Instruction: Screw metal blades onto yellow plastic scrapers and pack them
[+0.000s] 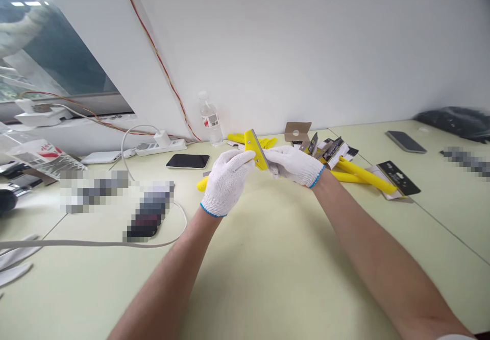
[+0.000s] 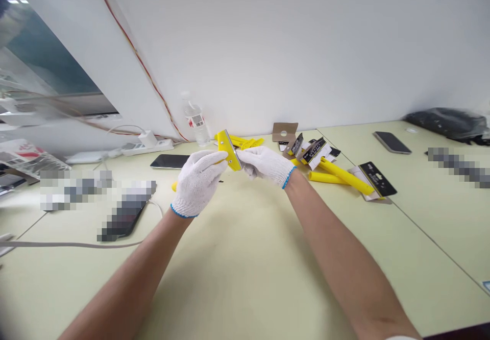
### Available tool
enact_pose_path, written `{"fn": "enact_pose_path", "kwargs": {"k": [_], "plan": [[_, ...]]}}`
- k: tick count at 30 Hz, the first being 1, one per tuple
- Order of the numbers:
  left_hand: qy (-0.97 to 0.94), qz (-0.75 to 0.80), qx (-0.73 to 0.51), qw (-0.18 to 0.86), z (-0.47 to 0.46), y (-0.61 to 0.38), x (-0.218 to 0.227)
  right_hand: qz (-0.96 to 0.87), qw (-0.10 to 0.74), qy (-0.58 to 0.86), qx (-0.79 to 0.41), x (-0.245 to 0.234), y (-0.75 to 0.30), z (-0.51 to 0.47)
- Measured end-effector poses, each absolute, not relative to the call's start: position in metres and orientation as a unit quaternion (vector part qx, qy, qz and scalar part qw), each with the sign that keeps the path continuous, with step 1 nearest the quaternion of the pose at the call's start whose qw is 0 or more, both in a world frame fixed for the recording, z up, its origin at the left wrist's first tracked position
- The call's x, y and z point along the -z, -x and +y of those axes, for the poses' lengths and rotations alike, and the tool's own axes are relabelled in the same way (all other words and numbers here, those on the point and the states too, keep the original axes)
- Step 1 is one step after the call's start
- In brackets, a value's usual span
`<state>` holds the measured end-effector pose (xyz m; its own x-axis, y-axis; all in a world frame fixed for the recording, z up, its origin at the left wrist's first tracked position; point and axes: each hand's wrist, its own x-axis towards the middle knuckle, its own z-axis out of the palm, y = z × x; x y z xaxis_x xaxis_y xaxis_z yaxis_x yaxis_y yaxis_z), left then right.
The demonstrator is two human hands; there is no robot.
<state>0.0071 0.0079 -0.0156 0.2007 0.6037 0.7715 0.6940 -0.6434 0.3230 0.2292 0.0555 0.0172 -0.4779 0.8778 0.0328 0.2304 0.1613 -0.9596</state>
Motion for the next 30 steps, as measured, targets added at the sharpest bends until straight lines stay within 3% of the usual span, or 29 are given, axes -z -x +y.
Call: {"fn": "enact_pose_path", "kwargs": {"k": [10, 17, 25, 30], "plan": [[0.775, -0.432, 0.459, 0.053, 0.013, -0.003, 0.027, -0.735, 0.279, 0.403, -0.468, -0.019, -0.226, 0.057], [0.797, -0.406, 0.427, 0.134, 0.015, -0.001, 0.027, -0.733, 0.258, 0.397, -0.488, -0.016, -0.227, 0.06], [0.782, -0.405, 0.469, 0.071, 0.013, -0.006, 0.03, -0.754, 0.267, 0.373, -0.47, -0.017, -0.227, 0.059], [0.809, -0.4, 0.408, 0.137, 0.014, -0.004, 0.029, -0.764, 0.276, 0.365, -0.455, -0.012, -0.228, 0.063]]}}
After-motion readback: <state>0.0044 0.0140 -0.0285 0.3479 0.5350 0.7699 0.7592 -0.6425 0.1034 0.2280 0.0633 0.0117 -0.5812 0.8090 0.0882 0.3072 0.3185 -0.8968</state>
